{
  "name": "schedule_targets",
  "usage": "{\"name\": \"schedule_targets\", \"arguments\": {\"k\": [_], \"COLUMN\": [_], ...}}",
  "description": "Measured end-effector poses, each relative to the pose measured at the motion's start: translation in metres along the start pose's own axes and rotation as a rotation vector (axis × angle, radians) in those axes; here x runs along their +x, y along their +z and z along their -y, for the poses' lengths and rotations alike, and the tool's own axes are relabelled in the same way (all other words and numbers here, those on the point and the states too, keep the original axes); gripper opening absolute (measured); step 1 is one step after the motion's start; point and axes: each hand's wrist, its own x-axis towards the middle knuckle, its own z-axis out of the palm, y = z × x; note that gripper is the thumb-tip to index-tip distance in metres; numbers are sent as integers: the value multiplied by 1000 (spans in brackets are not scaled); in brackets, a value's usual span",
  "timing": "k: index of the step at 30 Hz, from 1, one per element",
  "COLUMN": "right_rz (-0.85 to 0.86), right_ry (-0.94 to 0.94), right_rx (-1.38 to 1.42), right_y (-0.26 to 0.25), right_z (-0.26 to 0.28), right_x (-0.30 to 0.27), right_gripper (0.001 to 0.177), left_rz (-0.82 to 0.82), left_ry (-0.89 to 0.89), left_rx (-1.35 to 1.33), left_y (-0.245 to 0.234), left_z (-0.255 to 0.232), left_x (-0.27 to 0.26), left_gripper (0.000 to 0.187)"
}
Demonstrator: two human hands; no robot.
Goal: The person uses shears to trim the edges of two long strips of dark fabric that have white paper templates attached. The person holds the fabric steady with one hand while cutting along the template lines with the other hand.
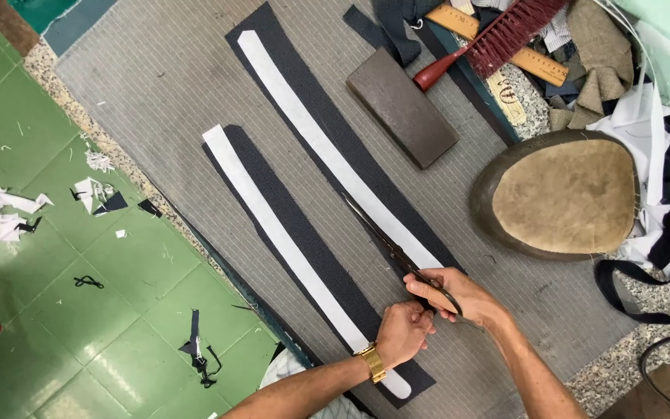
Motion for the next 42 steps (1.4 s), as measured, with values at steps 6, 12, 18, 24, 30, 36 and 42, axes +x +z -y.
{"name": "schedule_targets", "arguments": {"k": [6, 12, 18, 24, 30, 36, 42], "right_rz": [11, 33, 56, 58, 58, 68, 77], "right_ry": [-40, -110, -86, -106, -115, -158, -126], "right_rx": [20, 74, 20, 27, 71, 56, 30], "right_y": [7, 7, 6, 8, 10, 8, 6], "right_z": [20, 16, 27, 44, 49, 52, 73], "right_x": [12, 24, 20, 25, 36, 36, 39], "right_gripper": [40, 34, 41, 46, 43, 42, 41], "left_rz": [-7, -6, 3, -2, -2, -1, -3], "left_ry": [-17, -8, -17, -28, -19, 49, 22], "left_rx": [-11, 23, -27, -4, 60, 79, 48], "left_y": [1, -2, -1, 1, -1, -1, 1], "left_z": [3, 0, 3, 7, 5, 11, 12], "left_x": [2, -2, 2, 3, 2, 5, 6], "left_gripper": [37, 37, 39, 38, 37, 38, 41]}}
